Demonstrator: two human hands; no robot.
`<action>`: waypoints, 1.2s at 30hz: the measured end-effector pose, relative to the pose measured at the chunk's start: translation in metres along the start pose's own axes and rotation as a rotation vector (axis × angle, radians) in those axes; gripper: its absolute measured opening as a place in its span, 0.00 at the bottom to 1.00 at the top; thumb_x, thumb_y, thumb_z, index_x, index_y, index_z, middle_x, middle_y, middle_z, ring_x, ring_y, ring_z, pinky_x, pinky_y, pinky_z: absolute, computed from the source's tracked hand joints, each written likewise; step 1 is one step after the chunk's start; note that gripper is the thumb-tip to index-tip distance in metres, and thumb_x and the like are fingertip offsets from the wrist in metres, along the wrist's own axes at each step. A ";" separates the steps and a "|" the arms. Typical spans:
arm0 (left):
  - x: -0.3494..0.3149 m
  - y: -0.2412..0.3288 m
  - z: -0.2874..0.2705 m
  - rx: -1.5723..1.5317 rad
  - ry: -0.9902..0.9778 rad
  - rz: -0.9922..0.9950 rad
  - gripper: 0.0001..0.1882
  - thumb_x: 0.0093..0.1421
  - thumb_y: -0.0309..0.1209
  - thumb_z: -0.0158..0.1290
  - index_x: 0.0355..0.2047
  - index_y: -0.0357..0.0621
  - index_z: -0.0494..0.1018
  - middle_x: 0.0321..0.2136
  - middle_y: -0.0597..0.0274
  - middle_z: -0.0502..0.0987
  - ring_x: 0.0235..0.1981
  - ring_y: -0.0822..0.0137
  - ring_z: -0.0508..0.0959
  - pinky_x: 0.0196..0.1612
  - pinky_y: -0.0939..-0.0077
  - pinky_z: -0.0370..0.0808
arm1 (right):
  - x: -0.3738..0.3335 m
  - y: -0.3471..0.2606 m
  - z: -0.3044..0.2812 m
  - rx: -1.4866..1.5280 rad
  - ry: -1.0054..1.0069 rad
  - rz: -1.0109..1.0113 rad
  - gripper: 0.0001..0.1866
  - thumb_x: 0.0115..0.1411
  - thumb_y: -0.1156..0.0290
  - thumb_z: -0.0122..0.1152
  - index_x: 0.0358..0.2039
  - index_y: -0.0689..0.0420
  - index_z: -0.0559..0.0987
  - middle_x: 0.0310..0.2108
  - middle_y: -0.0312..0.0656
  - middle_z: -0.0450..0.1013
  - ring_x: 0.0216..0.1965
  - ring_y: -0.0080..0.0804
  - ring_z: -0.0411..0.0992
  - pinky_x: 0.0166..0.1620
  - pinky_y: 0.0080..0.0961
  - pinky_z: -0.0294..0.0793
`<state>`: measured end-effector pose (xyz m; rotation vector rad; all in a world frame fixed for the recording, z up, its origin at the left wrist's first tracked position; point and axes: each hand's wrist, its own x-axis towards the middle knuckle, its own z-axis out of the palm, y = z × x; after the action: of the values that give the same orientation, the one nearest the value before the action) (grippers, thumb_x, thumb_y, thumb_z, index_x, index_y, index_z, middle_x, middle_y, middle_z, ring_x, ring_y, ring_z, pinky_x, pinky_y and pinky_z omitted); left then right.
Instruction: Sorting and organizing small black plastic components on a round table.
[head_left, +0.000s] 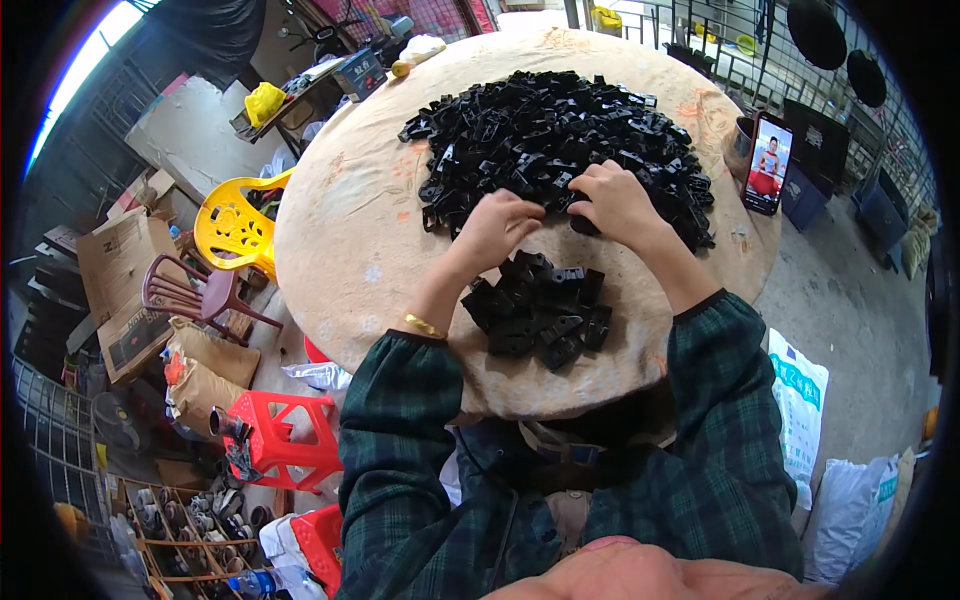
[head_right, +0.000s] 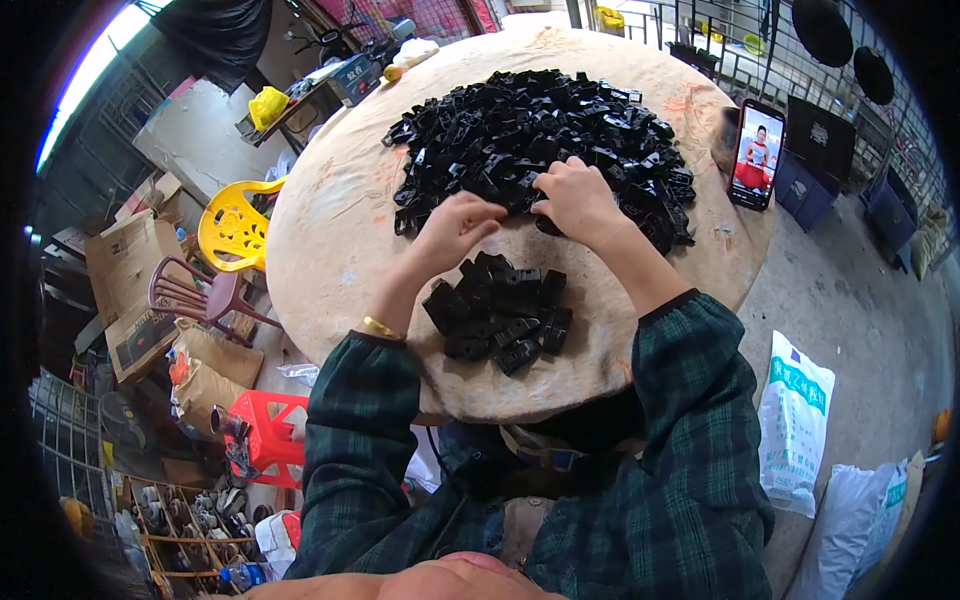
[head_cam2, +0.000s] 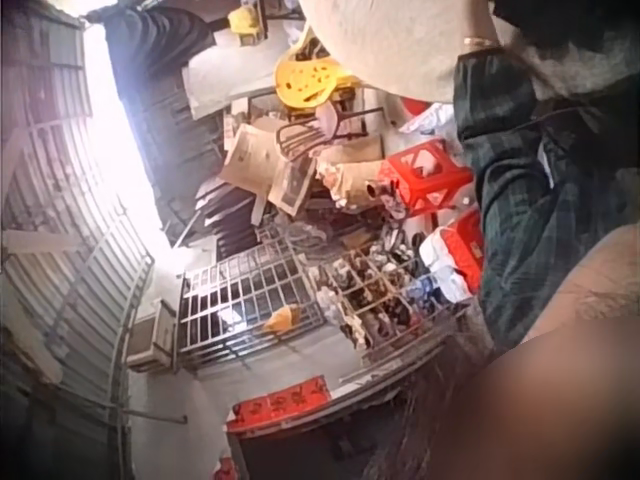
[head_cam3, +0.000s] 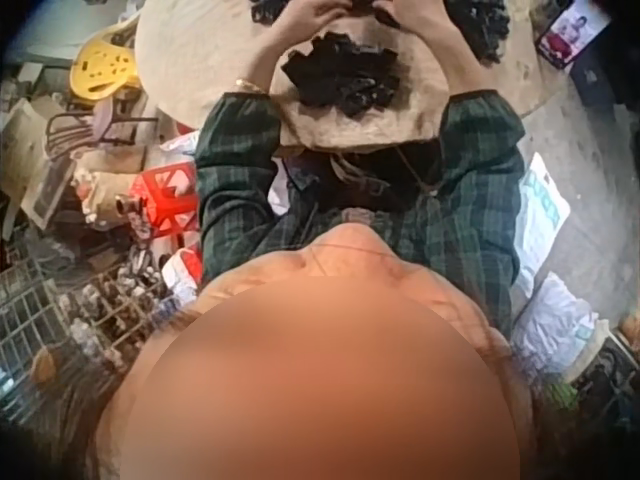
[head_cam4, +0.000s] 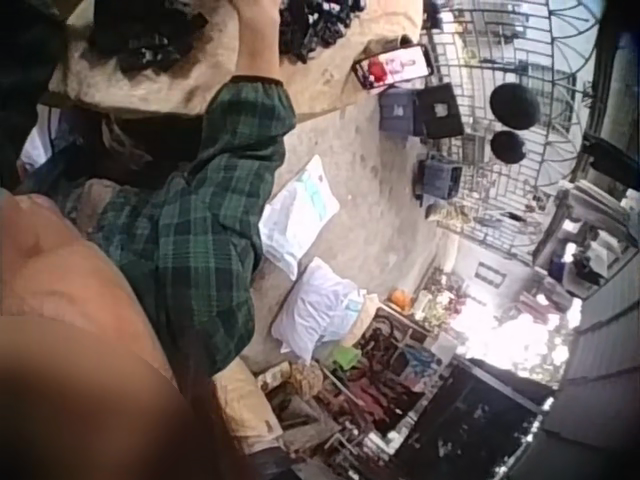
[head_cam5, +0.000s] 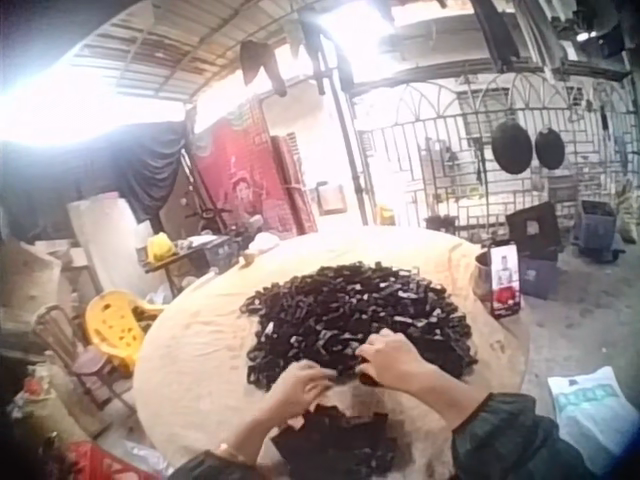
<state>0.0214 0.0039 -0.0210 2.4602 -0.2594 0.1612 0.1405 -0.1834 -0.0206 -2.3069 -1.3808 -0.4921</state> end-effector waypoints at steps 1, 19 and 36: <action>0.006 -0.015 0.007 0.111 0.156 0.045 0.11 0.54 0.27 0.54 0.38 0.45 0.77 0.35 0.57 0.73 0.37 0.59 0.73 0.41 0.70 0.71 | 0.000 0.001 -0.002 -0.019 -0.058 0.013 0.17 0.47 0.62 0.66 0.37 0.54 0.79 0.36 0.38 0.73 0.42 0.37 0.69 0.44 0.30 0.70; 0.021 -0.005 0.021 0.448 0.288 -0.096 0.16 0.49 0.36 0.60 0.36 0.39 0.76 0.36 0.52 0.71 0.42 0.52 0.69 0.47 0.66 0.68 | 0.002 0.001 -0.003 0.205 0.205 0.012 0.11 0.48 0.70 0.63 0.34 0.57 0.78 0.32 0.43 0.74 0.36 0.42 0.72 0.39 0.32 0.72; 0.022 0.005 0.013 0.066 0.642 -0.343 0.08 0.50 0.28 0.53 0.24 0.34 0.71 0.22 0.52 0.76 0.25 0.57 0.77 0.32 0.69 0.74 | 0.003 -0.031 0.004 0.726 0.356 0.012 0.14 0.50 0.77 0.63 0.40 0.58 0.78 0.35 0.42 0.75 0.33 0.31 0.74 0.33 0.23 0.74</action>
<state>0.0421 -0.0114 -0.0241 2.3298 0.4458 0.7924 0.1146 -0.1654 -0.0171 -1.5537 -1.1219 -0.3046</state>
